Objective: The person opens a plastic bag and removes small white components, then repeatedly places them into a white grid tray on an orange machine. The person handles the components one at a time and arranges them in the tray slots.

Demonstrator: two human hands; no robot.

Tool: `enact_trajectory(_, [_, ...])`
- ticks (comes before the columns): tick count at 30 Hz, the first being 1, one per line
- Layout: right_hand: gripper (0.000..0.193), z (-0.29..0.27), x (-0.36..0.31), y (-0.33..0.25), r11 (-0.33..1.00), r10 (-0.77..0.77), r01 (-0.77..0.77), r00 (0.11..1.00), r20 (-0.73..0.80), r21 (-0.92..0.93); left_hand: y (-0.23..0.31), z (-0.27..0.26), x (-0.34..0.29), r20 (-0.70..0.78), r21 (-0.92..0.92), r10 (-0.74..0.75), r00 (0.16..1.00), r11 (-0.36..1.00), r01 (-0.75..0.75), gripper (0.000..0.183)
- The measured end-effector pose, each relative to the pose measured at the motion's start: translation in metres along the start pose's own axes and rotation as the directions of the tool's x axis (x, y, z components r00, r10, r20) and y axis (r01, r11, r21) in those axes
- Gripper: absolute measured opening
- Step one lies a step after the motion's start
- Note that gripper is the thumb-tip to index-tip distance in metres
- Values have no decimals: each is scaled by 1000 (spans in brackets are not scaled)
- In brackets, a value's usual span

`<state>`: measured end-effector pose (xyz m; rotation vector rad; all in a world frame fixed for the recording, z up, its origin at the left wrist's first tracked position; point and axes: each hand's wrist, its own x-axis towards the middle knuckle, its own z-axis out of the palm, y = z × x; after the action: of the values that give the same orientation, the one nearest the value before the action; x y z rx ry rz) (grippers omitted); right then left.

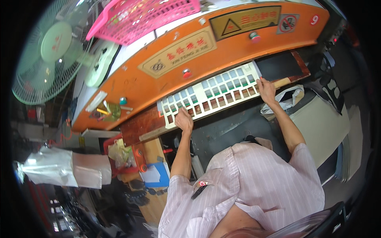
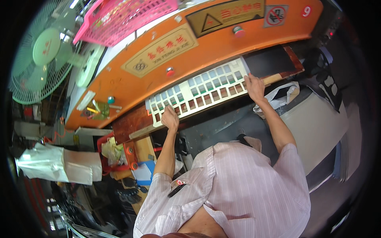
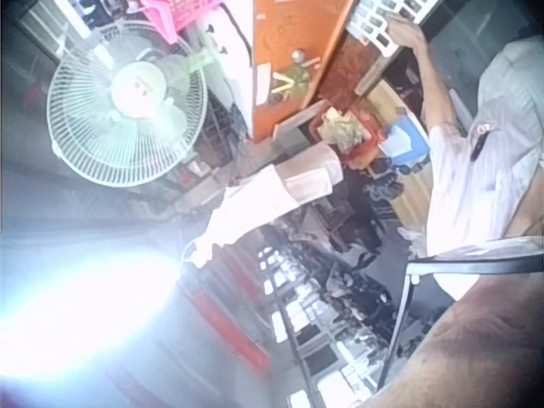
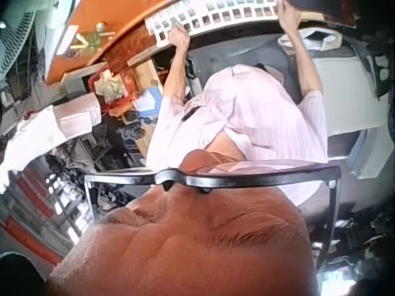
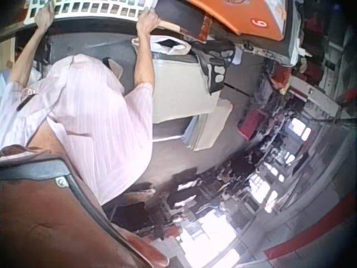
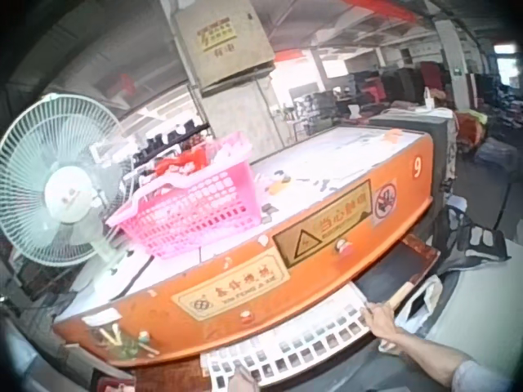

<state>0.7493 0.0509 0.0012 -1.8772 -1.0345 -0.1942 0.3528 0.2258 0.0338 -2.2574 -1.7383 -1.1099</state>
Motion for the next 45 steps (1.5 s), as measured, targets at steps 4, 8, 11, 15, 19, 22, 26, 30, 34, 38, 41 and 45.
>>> enact_trajectory(4, [35,5,1,6,999,41,-43,997,60,30,6,-7,0,52,-47,-29,998,998,31,38])
enact_trajectory(8, [39,-4,19,-1,941,301,-326,929,217,90,9,-15,1,116,-40,-16,993,999,20,35])
enact_trajectory(11, [30,-7,62,-14,997,56,-53,998,41,-63,11,-24,2,171,-15,-34,985,999,37,31])
enact_trajectory(15, [48,6,131,-37,991,-132,130,958,253,28,13,-31,2,256,29,-74,964,997,68,28])
enact_trajectory(19, [55,28,188,-48,978,-209,164,736,644,131,9,-28,-12,260,107,-128,957,989,103,29])
enact_trajectory(22, [57,29,205,-49,976,-208,190,639,740,110,3,-27,-22,236,122,-141,961,986,115,26])
enact_trajectory(26, [56,31,226,-35,984,-145,-11,542,828,180,1,-36,-24,369,125,-220,903,975,186,27])
enact_trajectory(30, [51,57,255,-15,755,188,-647,362,913,102,7,-43,-20,350,109,-192,917,980,164,35])
enact_trajectory(34, [61,79,277,-22,640,372,-756,459,806,135,12,-41,-13,407,55,-272,872,960,274,35])
enact_trajectory(38, [45,116,253,-87,707,255,-647,608,752,284,15,-47,-10,371,141,-171,913,982,127,27])
enact_trajectory(41, [50,156,214,-150,655,94,-672,526,845,345,15,-51,-6,398,116,-191,897,981,158,22])
enact_trajectory(45, [56,218,165,-225,800,-283,-315,553,784,511,17,-51,-3,427,94,-207,880,978,184,20])
